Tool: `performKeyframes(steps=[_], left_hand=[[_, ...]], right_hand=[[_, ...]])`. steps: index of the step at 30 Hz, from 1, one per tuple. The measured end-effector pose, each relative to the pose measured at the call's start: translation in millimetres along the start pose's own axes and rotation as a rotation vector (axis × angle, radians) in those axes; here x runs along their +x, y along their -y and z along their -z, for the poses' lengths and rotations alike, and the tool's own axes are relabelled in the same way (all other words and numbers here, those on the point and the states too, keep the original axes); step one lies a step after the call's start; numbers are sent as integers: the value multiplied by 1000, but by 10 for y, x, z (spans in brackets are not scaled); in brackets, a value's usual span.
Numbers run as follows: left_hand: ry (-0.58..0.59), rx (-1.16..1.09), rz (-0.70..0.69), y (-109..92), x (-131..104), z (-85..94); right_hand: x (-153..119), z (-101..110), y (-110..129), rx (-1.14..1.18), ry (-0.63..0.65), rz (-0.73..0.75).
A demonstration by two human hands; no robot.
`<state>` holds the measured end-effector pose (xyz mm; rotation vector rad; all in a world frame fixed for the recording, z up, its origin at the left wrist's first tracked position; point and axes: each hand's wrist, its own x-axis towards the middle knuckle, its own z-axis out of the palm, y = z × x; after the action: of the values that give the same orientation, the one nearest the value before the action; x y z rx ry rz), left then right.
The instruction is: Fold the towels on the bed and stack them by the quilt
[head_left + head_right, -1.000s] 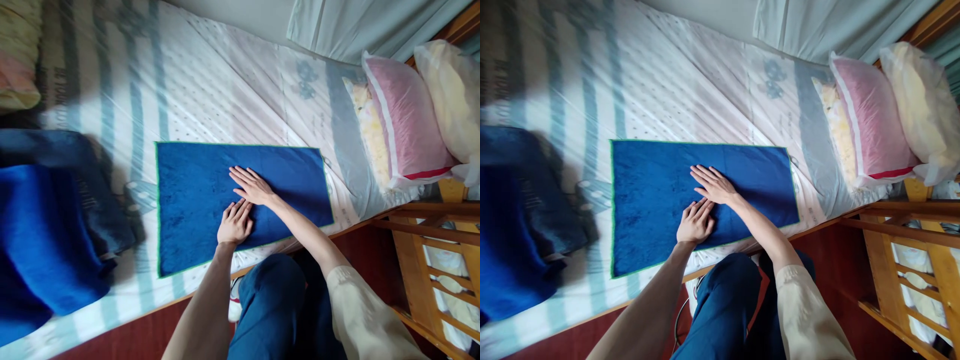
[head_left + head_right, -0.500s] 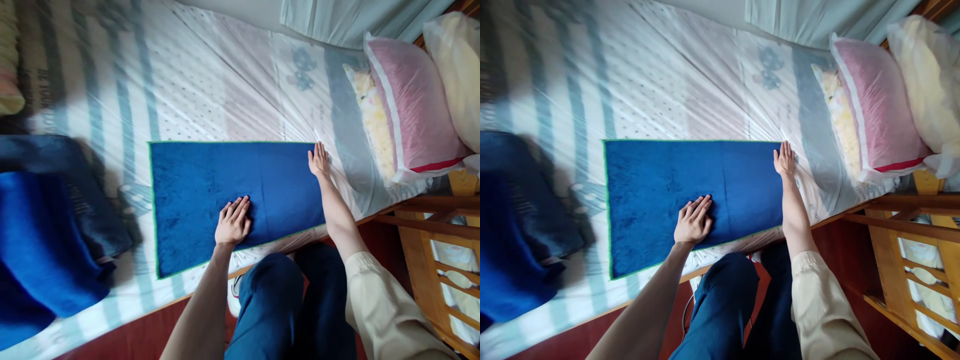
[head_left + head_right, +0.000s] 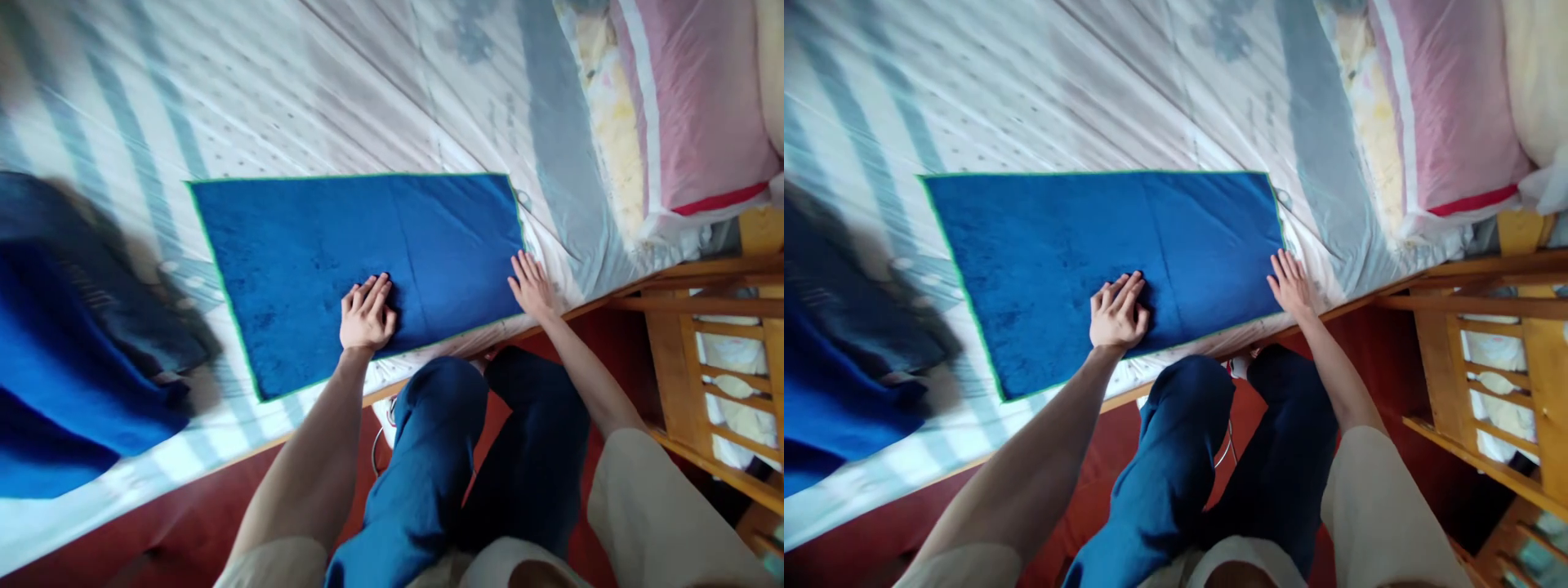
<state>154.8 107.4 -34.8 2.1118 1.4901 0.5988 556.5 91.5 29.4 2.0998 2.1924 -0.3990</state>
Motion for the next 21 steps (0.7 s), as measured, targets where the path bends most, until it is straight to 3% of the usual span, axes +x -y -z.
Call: performKeyframes(steps=[3,5,7,10,12,15,18,21], left_hand=[[38,24,11,-27,18,26],[71,53,4,-45,45,47],[99,86,-10,-60,74,61],[127,137,-31,-110,41,60],[145,168,-64,-170,-95,41],[207,195,-199,-259,-479,-18],[288,217,-323,-287,-892,-98],[326,225,-361,-253,-1094,-137]], right_hand=[[-262,19,-179,-2,-46,-211],[-471,51,-106,13,-45,-261],[-678,100,116,54,-66,-266],[-913,168,632,214,-115,-270],[-984,183,994,378,-79,-262],[-943,168,1380,659,67,-284],[-779,146,1536,909,155,-290],[-589,81,1646,1157,282,-249]])
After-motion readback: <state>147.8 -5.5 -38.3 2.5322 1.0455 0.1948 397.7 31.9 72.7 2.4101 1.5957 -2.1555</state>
